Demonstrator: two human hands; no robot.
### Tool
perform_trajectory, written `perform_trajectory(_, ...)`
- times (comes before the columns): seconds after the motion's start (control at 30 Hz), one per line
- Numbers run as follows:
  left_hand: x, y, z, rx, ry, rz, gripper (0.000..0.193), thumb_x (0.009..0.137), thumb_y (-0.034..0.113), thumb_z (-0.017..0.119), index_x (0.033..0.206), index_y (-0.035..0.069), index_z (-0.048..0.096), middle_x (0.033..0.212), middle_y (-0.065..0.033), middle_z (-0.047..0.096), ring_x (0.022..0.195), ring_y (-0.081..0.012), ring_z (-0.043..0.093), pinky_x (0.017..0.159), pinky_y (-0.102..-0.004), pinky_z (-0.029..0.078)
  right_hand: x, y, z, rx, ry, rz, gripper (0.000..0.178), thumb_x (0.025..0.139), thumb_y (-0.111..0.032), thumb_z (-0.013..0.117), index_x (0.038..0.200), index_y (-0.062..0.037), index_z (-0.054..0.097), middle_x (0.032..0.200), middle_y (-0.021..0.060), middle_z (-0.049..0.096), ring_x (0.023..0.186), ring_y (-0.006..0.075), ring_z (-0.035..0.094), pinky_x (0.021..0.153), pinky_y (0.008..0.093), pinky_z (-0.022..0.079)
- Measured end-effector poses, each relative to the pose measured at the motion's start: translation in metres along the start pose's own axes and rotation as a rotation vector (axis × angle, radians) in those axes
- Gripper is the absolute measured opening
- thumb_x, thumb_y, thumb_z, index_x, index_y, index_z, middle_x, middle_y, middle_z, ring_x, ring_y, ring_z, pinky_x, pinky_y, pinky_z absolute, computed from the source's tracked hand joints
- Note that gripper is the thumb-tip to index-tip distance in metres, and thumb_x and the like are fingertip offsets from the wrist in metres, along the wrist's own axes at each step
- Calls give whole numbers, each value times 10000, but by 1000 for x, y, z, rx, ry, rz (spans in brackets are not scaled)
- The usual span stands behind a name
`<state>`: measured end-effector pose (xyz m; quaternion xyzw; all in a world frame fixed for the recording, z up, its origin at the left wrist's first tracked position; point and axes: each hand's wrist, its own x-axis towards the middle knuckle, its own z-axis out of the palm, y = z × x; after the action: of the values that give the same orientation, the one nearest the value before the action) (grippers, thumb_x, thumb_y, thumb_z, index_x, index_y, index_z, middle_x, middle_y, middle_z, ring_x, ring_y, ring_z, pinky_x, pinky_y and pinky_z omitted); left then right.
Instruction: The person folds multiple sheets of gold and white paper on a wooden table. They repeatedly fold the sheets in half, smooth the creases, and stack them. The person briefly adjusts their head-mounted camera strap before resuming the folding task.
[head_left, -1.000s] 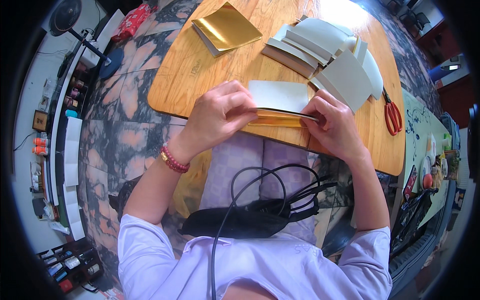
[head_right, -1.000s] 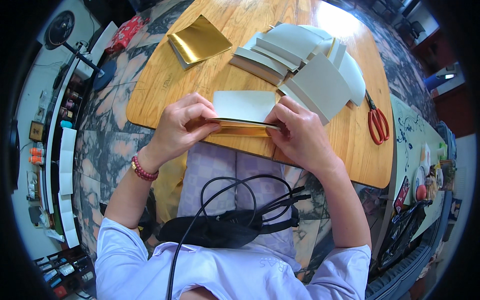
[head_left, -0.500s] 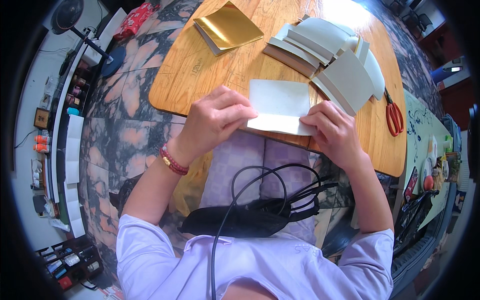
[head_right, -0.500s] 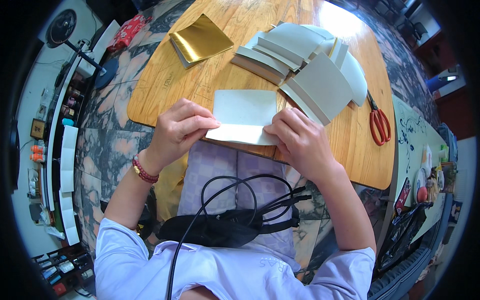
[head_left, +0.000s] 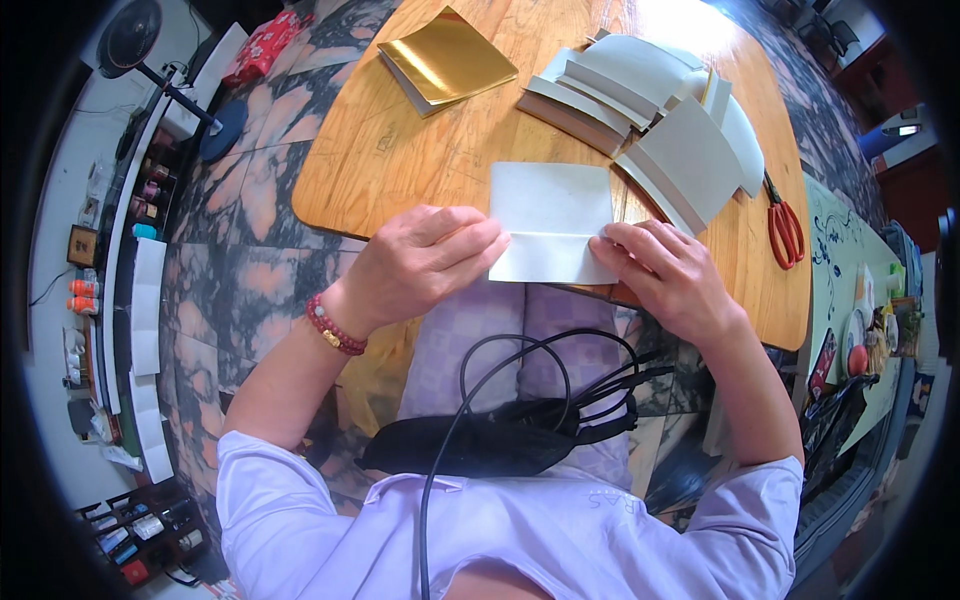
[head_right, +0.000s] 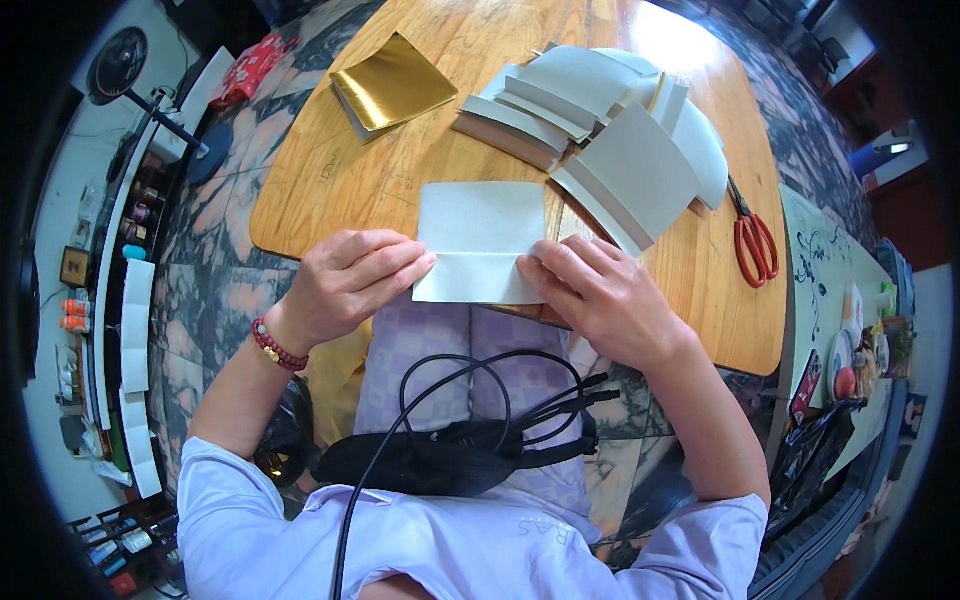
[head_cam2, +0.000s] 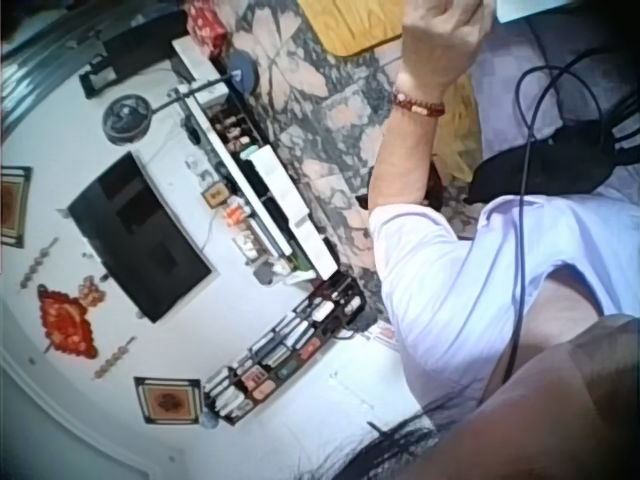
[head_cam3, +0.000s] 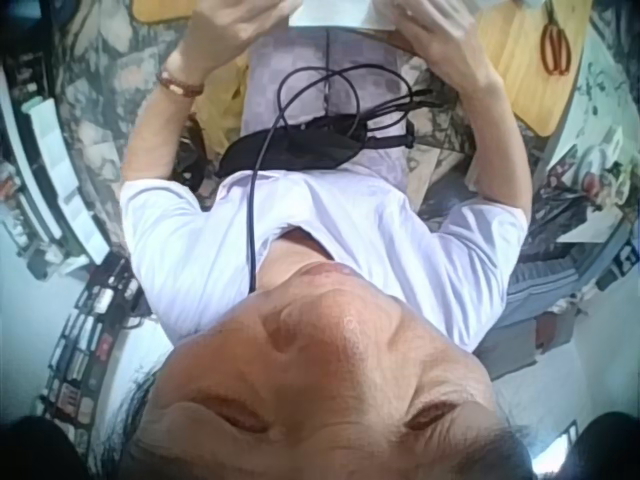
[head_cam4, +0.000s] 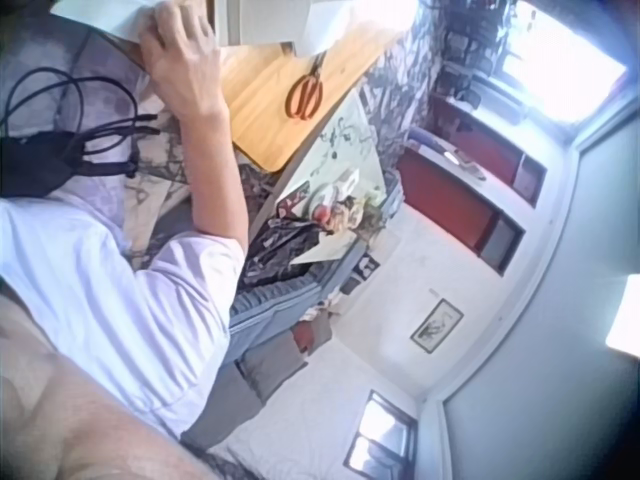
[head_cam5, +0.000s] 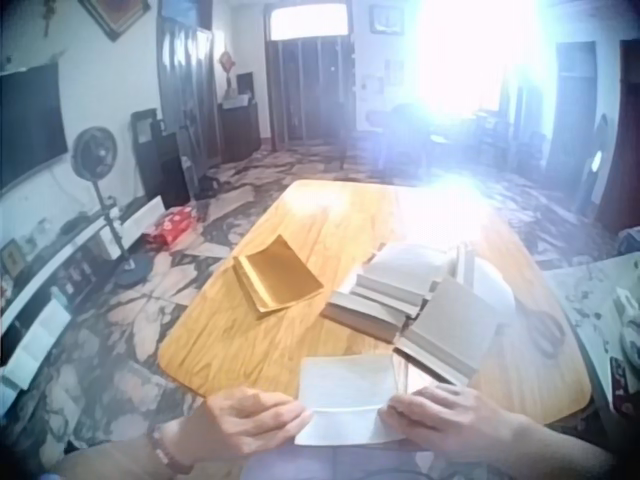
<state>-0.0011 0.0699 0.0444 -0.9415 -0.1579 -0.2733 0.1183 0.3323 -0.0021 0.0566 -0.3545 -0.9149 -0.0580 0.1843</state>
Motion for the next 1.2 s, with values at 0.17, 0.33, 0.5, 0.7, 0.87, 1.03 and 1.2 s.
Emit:
perform_trajectory(0.17,0,6,-3,-70,-26,-102,322,881,243,837,1169,101,806,1167,-7,745,1099,-195,714,864,-347,600,-1,-1,-3,-16,-22,1,417,923,-141,708,1308,20,716,1255,99,626,1080,267,684,955,425,596)
perform_trajectory(0.33,16,49,1,52,-23,-330,298,943,270,835,1154,68,776,1182,-38,733,1089,-224,696,881,-369,564,-1,-2,-1,21,-20,40,417,920,-146,718,1309,2,717,1260,98,630,1103,280,682,964,427,592)
perform_trajectory(0.5,26,73,25,-45,-26,-390,458,983,140,725,1423,21,681,1429,-119,689,1349,-305,654,1111,-416,537,-3,-1,0,19,-18,50,422,908,-163,734,1303,-15,726,1264,96,638,1118,284,682,972,425,585)
perform_trajectory(0.7,33,87,40,-233,-50,-455,662,958,157,733,1587,24,573,1623,-181,582,1538,-366,527,1272,-497,426,-3,-1,1,30,10,71,392,894,-164,735,1261,-25,757,1274,96,650,1113,288,688,957,422,588)
perform_trajectory(0.87,30,97,40,-286,-52,-536,787,952,332,814,1632,67,520,1671,-151,545,1587,-321,474,1319,-546,326,-2,-3,2,57,25,117,390,884,-154,740,1253,-30,765,1283,101,653,1094,290,698,928,423,599)
perform_trajectory(1.03,-1,88,32,-66,-123,-571,781,963,399,812,1639,133,525,1727,-67,503,1619,-260,438,1335,-575,254,-6,-6,4,46,42,117,406,860,-146,761,1242,-9,760,1300,111,652,1119,296,698,945,415,597)
perform_trajectory(1.2,-3,87,29,-32,-134,-574,764,982,416,792,1643,141,525,1733,-44,499,1645,-269,395,1331,-613,226,1,-23,-3,-32,26,151,392,867,-96,746,1231,47,747,1329,137,664,1202,302,690,1028,422,569)
